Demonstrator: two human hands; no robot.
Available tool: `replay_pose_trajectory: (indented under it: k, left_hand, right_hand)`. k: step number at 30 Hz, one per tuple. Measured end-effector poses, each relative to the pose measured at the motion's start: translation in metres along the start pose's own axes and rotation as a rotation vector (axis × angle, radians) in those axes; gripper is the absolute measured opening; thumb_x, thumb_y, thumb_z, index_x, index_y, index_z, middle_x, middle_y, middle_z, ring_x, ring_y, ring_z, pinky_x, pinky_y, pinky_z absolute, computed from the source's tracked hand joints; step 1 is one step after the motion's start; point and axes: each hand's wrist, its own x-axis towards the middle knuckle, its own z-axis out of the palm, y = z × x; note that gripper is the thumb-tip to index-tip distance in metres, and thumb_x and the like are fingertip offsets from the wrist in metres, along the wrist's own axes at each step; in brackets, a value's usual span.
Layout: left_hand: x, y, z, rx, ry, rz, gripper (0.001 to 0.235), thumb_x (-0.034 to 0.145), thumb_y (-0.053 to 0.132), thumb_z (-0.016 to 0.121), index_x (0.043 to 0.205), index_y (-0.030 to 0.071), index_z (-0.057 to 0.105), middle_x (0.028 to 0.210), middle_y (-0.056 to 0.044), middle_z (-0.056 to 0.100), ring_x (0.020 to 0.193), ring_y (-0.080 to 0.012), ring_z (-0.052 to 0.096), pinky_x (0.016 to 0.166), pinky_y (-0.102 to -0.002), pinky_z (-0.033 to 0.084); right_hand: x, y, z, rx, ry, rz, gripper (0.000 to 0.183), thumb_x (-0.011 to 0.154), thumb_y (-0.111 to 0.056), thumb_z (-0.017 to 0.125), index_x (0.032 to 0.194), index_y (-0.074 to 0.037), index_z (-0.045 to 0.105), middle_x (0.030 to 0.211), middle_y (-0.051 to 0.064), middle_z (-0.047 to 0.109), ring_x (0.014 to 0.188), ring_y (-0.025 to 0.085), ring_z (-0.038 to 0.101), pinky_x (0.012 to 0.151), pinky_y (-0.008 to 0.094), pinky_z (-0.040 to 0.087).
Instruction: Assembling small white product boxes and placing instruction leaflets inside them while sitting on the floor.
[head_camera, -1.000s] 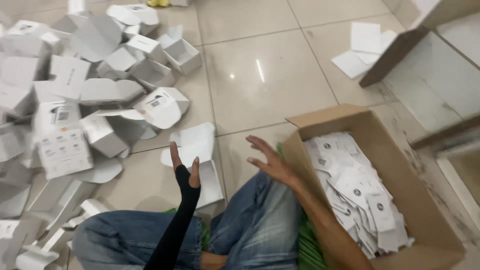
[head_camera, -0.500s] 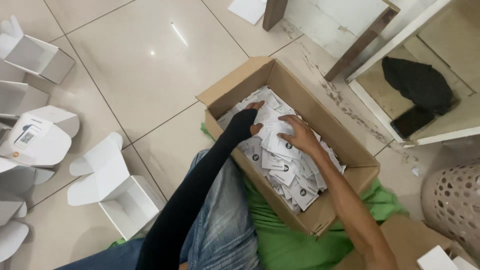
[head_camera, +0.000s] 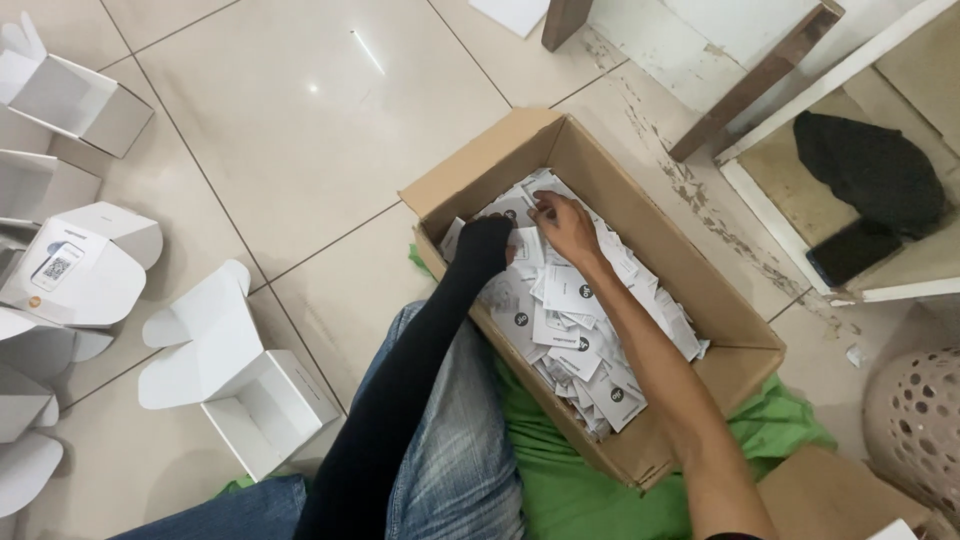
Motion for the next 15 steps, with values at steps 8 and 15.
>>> replay_pose_trajectory:
  k: [8,15]
  left_hand:
    - [0.028,0.045,-0.038,-0.058,0.239,-0.118,0.023,0.078,0.013,0.075,0.100,0.006,0.069,0.104,-0.018,0.068,0.096,-0.0384,0.068,0.081,-0.048,0.053]
    - [0.049,0.091,-0.106,-0.620,0.171,-0.393,0.020,0.099,0.020,0.072,0.109,0.001,0.072,0.096,-0.015,0.079,0.090,-0.0225,0.077,0.081,-0.035,0.059]
  right_hand:
    - [0.005,-0.010,-0.013,0.108,0.125,0.101,0.026,0.096,-0.022,0.071,0.113,-0.003,0.074,0.100,0.012,0.075,0.088,0.025,0.069,0.078,0.036,0.053]
    - [-0.020,-0.019,-0.057,1.055,-0.169,0.238,0.034,0.108,-0.032,0.053,0.114,-0.006,0.074,0.097,0.005,0.076,0.089,0.015,0.071,0.077,0.031,0.056]
